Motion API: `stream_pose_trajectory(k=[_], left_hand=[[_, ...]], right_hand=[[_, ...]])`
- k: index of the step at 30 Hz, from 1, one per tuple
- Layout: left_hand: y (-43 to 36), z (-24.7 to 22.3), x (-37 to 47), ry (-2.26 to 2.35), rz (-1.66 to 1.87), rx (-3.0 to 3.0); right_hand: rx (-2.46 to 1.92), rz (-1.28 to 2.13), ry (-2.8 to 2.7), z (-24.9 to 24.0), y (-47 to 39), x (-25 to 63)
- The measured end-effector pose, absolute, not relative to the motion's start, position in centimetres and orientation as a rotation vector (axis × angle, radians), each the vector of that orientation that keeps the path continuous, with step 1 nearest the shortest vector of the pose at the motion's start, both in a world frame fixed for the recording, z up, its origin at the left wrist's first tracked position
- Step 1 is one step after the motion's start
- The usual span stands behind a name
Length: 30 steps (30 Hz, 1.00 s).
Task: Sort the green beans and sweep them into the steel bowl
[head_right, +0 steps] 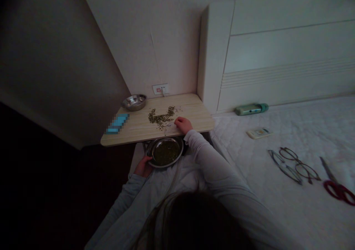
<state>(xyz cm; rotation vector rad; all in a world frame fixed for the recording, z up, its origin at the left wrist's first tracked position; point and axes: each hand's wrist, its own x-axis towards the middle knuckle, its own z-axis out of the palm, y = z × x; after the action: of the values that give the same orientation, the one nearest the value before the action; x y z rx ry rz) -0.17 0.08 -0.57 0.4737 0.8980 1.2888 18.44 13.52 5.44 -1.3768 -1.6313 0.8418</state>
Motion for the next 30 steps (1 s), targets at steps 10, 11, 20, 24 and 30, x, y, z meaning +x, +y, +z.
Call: stream_pose_trajectory(k=[10,11,20,24,30], left_hand=[[0.04,-0.39,-0.1,0.908,1.284,0.431],[0.03,-0.41,-0.11,0.909,1.284,0.434],[-0.14,0.14,0.05,0.902,1.291,0.403],[-0.11,0.12,-0.03,0.906,1.285,0.417],[-0.06,0.06,-0.1,0.933,1.275,0.414]], right_hand=[[-1.397,0.79,-1.692,5.21,13.7,18.4],[-1.398,0.789,-1.691,5.21,13.7,18.38],[-1.35,0.837,-1.624,5.25,13.83,18.5],[-1.355,0.841,-1.588,5.4,13.62,18.48],[-1.396,0.814,-1.602,5.68,13.42,18.44]])
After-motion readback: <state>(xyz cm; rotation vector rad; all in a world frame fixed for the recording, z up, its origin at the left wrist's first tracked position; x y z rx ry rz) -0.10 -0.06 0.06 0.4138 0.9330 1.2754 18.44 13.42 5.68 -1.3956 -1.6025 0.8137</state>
